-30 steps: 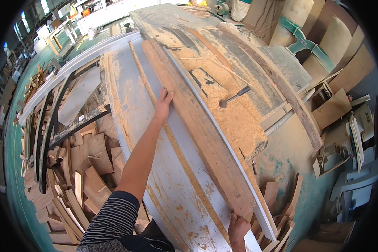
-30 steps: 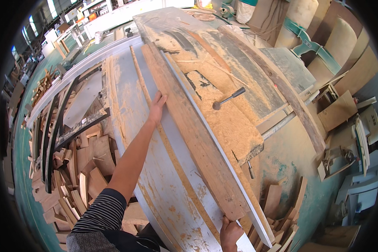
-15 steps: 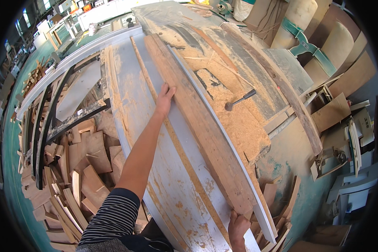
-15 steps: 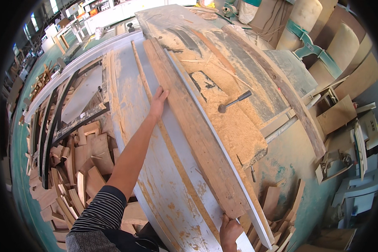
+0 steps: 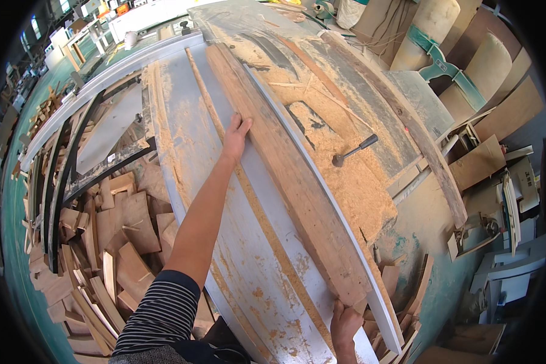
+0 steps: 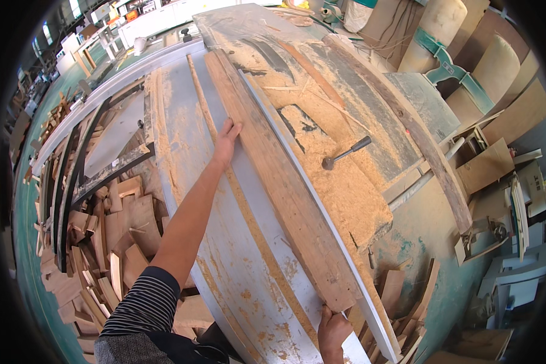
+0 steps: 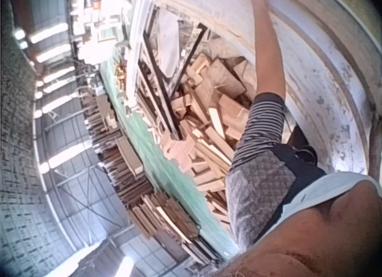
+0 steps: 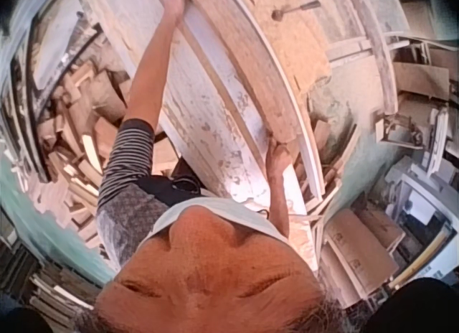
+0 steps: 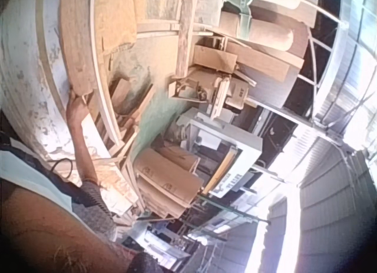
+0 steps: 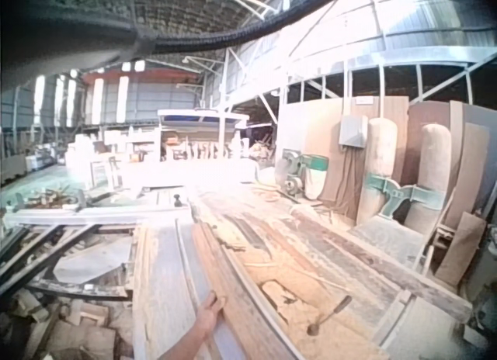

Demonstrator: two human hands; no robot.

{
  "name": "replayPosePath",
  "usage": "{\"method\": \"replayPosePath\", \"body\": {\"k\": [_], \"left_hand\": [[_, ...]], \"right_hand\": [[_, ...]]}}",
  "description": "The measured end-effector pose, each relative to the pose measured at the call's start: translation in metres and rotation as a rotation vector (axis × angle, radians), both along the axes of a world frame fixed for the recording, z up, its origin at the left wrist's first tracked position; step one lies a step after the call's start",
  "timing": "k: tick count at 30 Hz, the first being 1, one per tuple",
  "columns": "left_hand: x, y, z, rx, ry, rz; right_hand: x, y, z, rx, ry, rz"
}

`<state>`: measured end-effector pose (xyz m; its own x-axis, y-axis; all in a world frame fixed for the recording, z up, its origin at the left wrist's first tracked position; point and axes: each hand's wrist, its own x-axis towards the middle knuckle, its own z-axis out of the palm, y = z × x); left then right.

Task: The person uses a table saw to cut long wooden planks into smaller pieces. They feed the wood through the saw, collect the cut pieces, and place them into a pile on the floor.

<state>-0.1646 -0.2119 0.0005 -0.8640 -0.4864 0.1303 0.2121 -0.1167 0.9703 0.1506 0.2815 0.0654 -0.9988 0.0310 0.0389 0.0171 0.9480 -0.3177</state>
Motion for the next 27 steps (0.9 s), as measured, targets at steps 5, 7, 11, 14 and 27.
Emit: {"method": "replayPosePath", "body": {"k": [5, 7, 11, 14, 27], "left_hand": [[-0.009, -0.015, -0.003, -0.03, -0.022, 0.051], [-0.012, -0.017, -0.002, -0.032, -0.013, 0.047], [-0.015, -0.022, 0.004, -0.055, -0.011, 0.041], [-0.014, -0.016, 0.018, -0.066, -0.004, -0.02], [-0.016, -0.031, 0.016, -0.072, -0.019, 0.046]], "right_hand": [[-0.009, -0.012, -0.001, 0.005, 0.062, 0.021], [-0.011, -0.013, -0.006, 0.008, 0.07, 0.012], [-0.016, -0.02, -0.009, -0.015, 0.148, 0.04], [-0.016, -0.018, -0.013, 0.006, 0.157, 0.033], [-0.032, -0.039, 0.01, 0.044, 0.175, 0.089]]}}
